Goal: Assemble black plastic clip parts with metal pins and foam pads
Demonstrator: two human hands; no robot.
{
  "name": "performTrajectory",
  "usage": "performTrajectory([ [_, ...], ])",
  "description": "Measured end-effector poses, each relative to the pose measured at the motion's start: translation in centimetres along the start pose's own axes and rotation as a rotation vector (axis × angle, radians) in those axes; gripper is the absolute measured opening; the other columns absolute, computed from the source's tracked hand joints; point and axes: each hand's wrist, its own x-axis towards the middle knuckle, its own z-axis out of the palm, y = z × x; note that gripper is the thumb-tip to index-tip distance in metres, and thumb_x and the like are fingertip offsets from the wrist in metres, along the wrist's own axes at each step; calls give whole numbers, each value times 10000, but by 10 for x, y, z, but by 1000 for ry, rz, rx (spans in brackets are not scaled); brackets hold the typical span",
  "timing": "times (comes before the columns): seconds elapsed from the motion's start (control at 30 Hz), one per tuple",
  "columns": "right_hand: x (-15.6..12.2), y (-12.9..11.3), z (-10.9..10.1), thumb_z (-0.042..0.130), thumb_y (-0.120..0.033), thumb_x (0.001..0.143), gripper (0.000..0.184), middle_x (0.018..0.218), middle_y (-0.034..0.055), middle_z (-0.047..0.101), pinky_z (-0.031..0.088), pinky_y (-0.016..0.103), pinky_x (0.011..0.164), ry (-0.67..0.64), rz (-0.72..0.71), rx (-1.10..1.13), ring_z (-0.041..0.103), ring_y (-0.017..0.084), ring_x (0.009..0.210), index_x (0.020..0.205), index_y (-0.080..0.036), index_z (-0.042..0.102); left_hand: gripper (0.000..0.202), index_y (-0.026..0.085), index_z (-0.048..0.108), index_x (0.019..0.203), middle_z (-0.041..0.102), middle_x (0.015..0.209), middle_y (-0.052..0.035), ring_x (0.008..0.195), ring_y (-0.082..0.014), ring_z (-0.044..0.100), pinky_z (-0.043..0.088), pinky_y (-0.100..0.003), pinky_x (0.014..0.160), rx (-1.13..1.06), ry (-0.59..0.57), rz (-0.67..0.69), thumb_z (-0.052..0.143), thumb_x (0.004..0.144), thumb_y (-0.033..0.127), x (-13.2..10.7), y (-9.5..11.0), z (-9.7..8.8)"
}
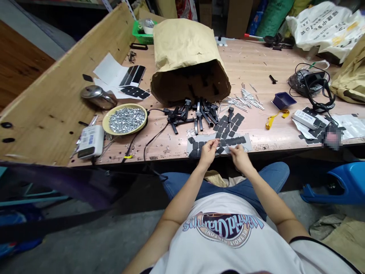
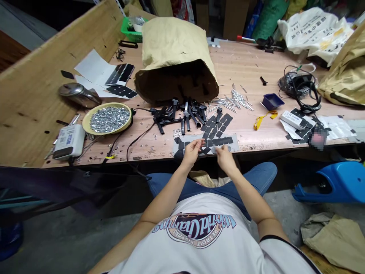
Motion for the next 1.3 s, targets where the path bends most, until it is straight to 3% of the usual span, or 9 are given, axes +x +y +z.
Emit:
performTrajectory([
  [0.2,5,6,1,429,-178,855,330,917,93,505,493,317,730,115,136,23,561,161,693,1068,-162,681,331,142,693,861,709,804,-72,733,-161,643,467,-233,583,32,105,37,571,788,441,5,2,-10],
  [0.37,6,7,11,479,-248,864,290,875,57,519,500,314,764,-30,-67,198,570,157,730,1073,-216,678,328,137,689,829,708,790,-76,741,-173,654,477,-243,579,32,120,49,563,791,439,6,5,-11],
  [0.5,11,22,5,469,-219,848,299,897,87,503,495,371,814,165,166,190,578,189,767,1029,-155,697,295,145,689,803,713,795,-69,769,-173,660,507,-271,680,27,165,68,579,782,418,6,5,-15],
  [0.67,5,11,14,541,-251,826,242,841,43,503,512,353,781,-57,-27,416,561,160,745,997,-219,710,306,144,684,798,704,771,-66,757,-174,659,510,-280,697,33,144,72,566,788,427,5,5,-15],
  [0.8,-7,-4,12,509,-298,857,286,890,44,500,524,312,647,-83,-7,533,520,109,615,1076,-230,680,307,141,688,788,700,770,-67,750,-167,654,503,-275,704,42,164,73,573,780,426,5,4,-16],
  [0.87,-15,-9,8,504,-304,862,299,921,41,505,519,291,596,-200,-40,562,505,82,557,1102,-233,667,304,140,689,798,698,747,-64,729,-163,649,502,-271,691,36,194,45,581,773,423,5,4,-18],
  [1.03,-33,-24,12,574,-198,815,268,884,35,553,515,296,735,-461,-243,338,591,125,704,1054,-232,692,286,145,690,797,701,742,-58,724,-163,651,503,-273,700,27,189,35,601,753,413,5,4,-23],
  [1.17,-31,-27,8,576,-220,827,261,958,64,603,497,306,810,-330,-307,225,618,162,832,1066,-216,682,295,141,686,798,697,760,-66,743,-168,650,502,-277,706,36,226,39,606,744,420,7,3,-30],
  [1.3,6,-13,-15,514,-301,871,235,946,75,644,493,310,808,-69,-296,258,618,174,849,985,-201,693,307,140,679,778,700,796,-77,752,-165,647,500,-278,716,48,254,55,596,744,433,10,2,-36],
])
